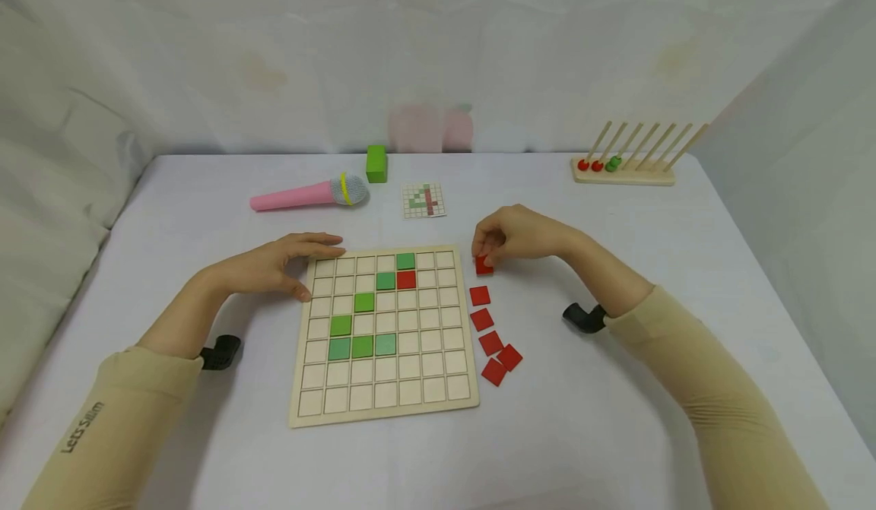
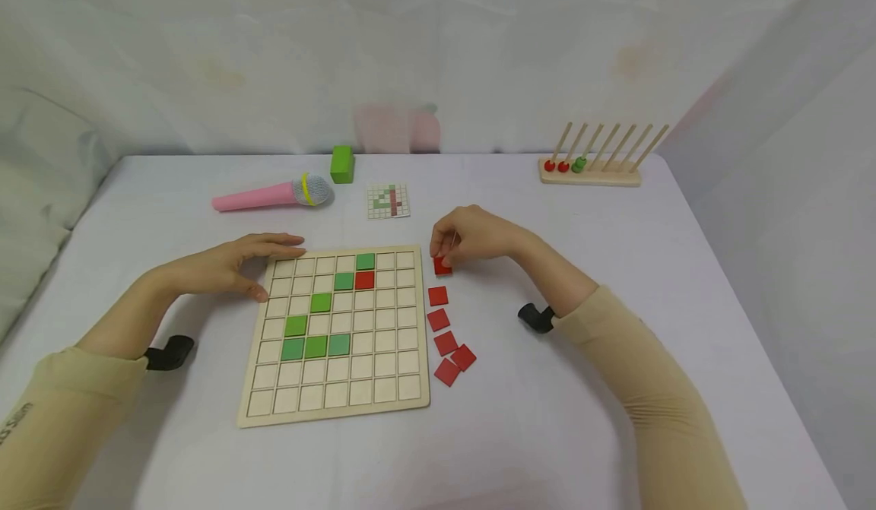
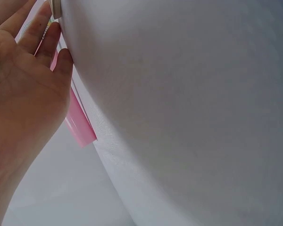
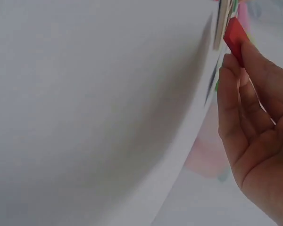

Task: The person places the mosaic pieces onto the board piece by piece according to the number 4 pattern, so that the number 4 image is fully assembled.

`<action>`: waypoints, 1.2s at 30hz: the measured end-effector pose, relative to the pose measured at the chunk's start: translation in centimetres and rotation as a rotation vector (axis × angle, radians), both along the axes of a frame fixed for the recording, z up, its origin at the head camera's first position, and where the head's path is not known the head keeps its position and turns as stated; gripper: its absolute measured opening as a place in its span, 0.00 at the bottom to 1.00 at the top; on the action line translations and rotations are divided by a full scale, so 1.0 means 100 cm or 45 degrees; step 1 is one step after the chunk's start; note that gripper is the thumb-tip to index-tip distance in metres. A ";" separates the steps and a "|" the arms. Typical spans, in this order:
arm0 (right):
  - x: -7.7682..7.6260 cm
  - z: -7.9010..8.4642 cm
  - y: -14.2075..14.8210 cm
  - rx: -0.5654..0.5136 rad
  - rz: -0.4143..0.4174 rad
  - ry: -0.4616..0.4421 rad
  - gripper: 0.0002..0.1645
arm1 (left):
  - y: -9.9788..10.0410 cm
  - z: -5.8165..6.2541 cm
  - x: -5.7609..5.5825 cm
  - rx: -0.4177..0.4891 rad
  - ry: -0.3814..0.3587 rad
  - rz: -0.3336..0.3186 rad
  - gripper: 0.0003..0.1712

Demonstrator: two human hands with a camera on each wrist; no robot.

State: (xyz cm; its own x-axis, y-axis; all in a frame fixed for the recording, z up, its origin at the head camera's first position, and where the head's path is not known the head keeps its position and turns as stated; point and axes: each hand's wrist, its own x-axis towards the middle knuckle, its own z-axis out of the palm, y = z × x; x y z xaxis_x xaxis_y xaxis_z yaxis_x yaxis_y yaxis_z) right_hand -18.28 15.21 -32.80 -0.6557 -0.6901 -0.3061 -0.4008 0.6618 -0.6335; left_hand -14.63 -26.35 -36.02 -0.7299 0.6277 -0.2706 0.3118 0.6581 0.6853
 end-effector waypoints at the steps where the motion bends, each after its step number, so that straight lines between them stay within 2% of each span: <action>1: 0.002 0.002 -0.003 -0.013 -0.003 0.005 0.08 | 0.000 0.000 0.000 0.000 0.002 -0.002 0.43; 6: 0.009 0.008 -0.022 -0.068 -0.002 0.018 0.09 | -0.001 0.000 0.000 -0.003 0.001 -0.006 0.44; 15: 0.017 0.012 -0.050 -0.087 0.030 0.024 0.08 | 0.000 0.000 -0.001 0.001 0.019 -0.039 0.44; 21: 0.022 0.014 -0.067 -0.120 0.000 0.012 0.09 | 0.001 0.002 0.000 0.003 0.015 -0.043 0.43; 27: 0.024 0.010 -0.083 -0.129 0.022 0.016 0.08 | 0.001 0.002 -0.001 0.011 0.004 -0.049 0.43; 36: 0.030 0.003 -0.103 -0.069 0.064 0.021 0.10 | 0.001 0.003 0.001 0.022 -0.011 -0.007 0.43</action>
